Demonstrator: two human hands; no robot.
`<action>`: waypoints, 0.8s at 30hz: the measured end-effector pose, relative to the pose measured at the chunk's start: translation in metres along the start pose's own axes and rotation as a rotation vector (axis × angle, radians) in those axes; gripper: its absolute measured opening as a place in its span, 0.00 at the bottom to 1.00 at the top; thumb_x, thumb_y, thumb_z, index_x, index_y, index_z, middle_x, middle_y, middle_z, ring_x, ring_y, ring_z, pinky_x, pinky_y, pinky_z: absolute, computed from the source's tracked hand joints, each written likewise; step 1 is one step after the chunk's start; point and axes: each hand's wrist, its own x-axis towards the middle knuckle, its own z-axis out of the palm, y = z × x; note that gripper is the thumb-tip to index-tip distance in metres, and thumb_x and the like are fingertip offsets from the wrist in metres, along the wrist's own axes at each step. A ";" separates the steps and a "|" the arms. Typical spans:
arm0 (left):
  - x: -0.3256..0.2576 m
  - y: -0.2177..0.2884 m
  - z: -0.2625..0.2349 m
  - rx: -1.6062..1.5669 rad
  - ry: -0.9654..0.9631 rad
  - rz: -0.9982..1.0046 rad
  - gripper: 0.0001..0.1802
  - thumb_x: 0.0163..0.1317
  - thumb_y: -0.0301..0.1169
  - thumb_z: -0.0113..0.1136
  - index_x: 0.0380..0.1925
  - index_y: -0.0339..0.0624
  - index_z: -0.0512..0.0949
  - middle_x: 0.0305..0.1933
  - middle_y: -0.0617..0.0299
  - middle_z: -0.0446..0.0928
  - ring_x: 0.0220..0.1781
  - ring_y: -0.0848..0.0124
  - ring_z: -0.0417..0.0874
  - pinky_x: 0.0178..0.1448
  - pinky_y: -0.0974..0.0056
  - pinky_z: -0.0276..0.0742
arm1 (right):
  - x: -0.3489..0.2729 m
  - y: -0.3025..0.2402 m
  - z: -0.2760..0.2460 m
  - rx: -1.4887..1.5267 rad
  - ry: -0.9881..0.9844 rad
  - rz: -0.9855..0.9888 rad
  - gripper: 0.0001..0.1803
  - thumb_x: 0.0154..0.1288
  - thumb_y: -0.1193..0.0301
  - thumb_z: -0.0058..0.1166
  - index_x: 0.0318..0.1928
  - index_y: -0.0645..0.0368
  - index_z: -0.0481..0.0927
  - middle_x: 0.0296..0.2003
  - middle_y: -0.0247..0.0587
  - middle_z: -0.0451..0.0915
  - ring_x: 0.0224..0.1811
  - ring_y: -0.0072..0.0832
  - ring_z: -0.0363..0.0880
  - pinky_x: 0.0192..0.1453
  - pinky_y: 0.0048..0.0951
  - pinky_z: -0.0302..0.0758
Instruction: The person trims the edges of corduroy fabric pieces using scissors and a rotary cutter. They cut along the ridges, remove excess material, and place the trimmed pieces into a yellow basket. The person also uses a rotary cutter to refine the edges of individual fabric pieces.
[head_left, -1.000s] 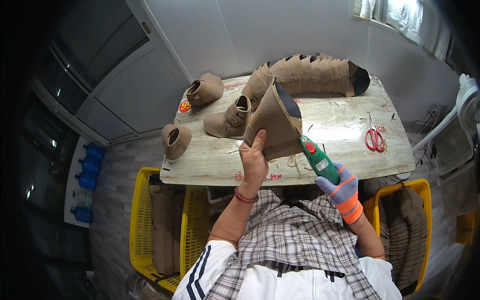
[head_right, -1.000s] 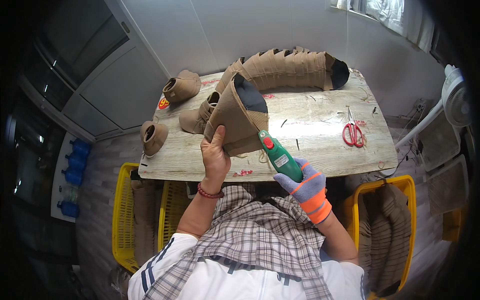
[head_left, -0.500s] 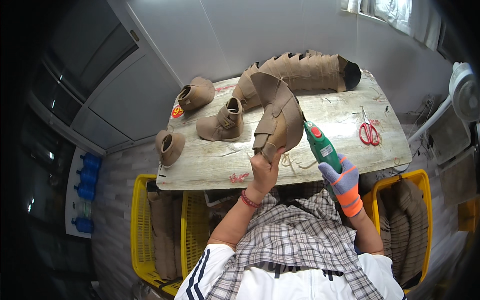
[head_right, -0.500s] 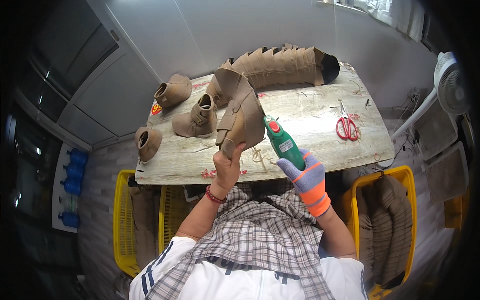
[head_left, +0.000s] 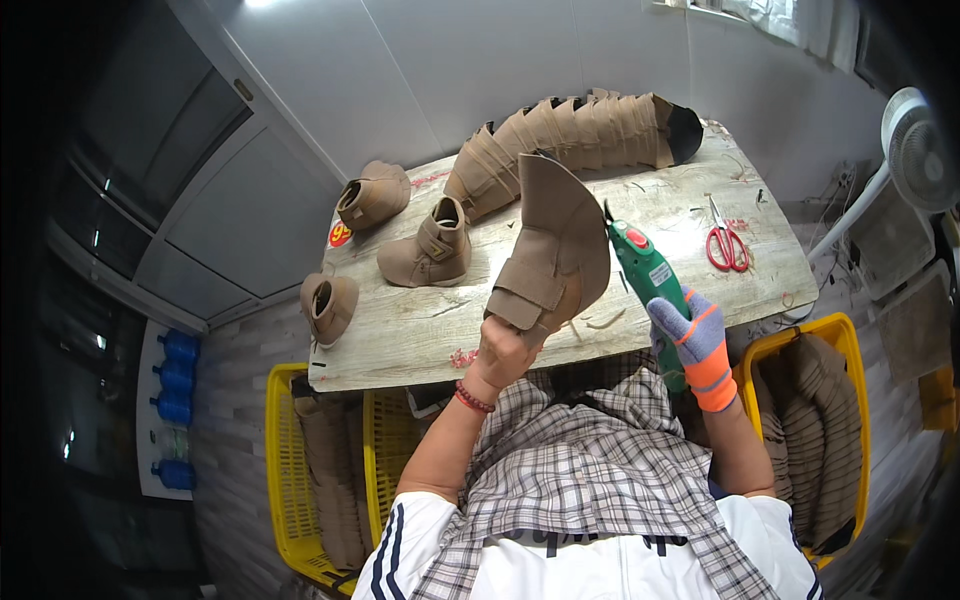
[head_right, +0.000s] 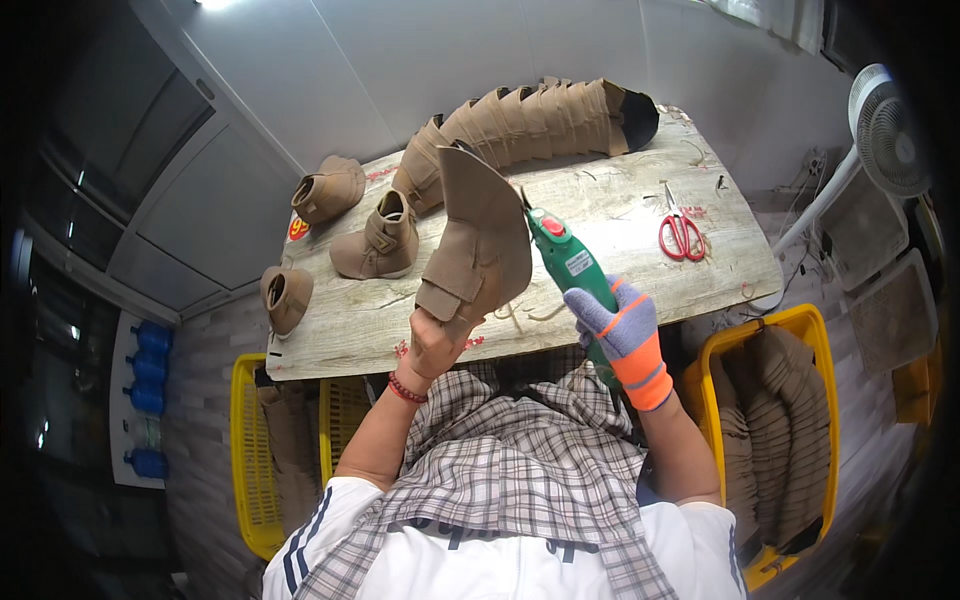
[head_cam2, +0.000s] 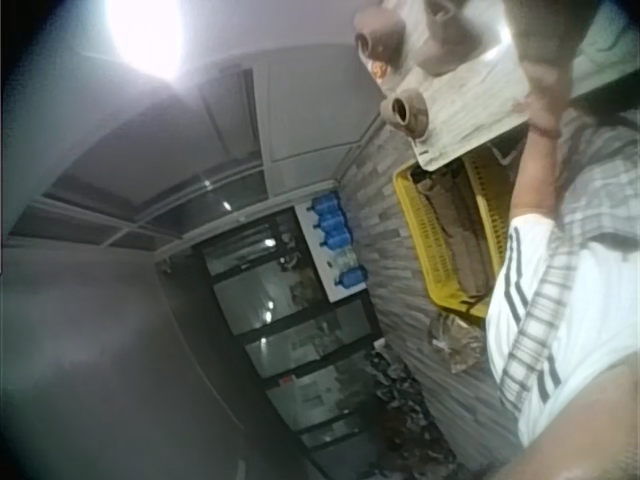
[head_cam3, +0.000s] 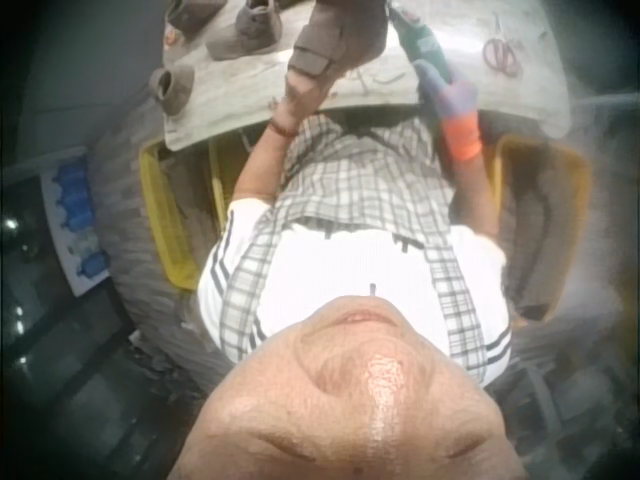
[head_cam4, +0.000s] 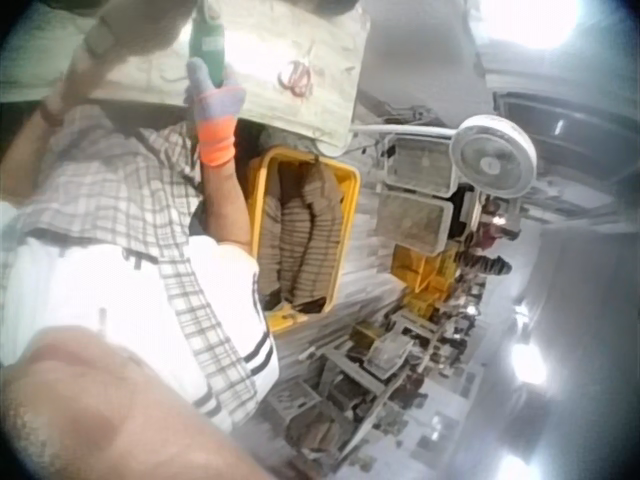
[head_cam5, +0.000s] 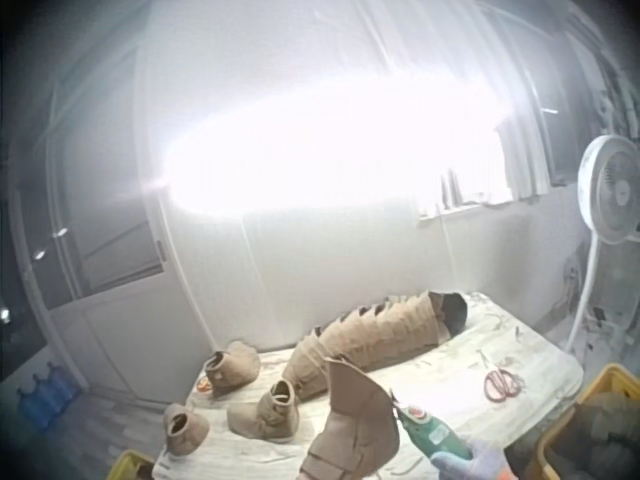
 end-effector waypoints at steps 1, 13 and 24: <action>-0.002 -0.001 -0.001 -0.037 -0.010 0.023 0.15 0.53 0.24 0.68 0.42 0.32 0.81 0.43 0.48 0.81 0.44 0.54 0.83 0.47 0.59 0.79 | 0.003 0.003 -0.004 0.019 0.003 -0.011 0.16 0.60 0.63 0.65 0.38 0.63 0.78 0.19 0.31 0.75 0.18 0.16 0.72 0.23 0.19 0.69; 0.027 -0.022 -0.049 -2.011 0.501 -1.125 0.18 0.72 0.31 0.42 0.56 0.30 0.68 0.56 0.48 0.74 0.56 0.58 0.78 0.64 0.52 0.75 | -0.002 0.051 -0.046 -0.646 0.236 -0.532 0.27 0.45 0.62 0.75 0.44 0.60 0.80 0.27 0.43 0.82 0.26 0.29 0.81 0.32 0.29 0.77; -0.017 -0.077 -0.035 -2.338 0.595 -1.442 0.14 0.72 0.29 0.41 0.44 0.28 0.73 0.49 0.43 0.77 0.52 0.51 0.80 0.60 0.46 0.77 | -0.010 0.040 -0.048 -0.927 0.106 -0.877 0.29 0.37 0.61 0.76 0.43 0.55 0.82 0.29 0.44 0.82 0.27 0.42 0.80 0.31 0.36 0.76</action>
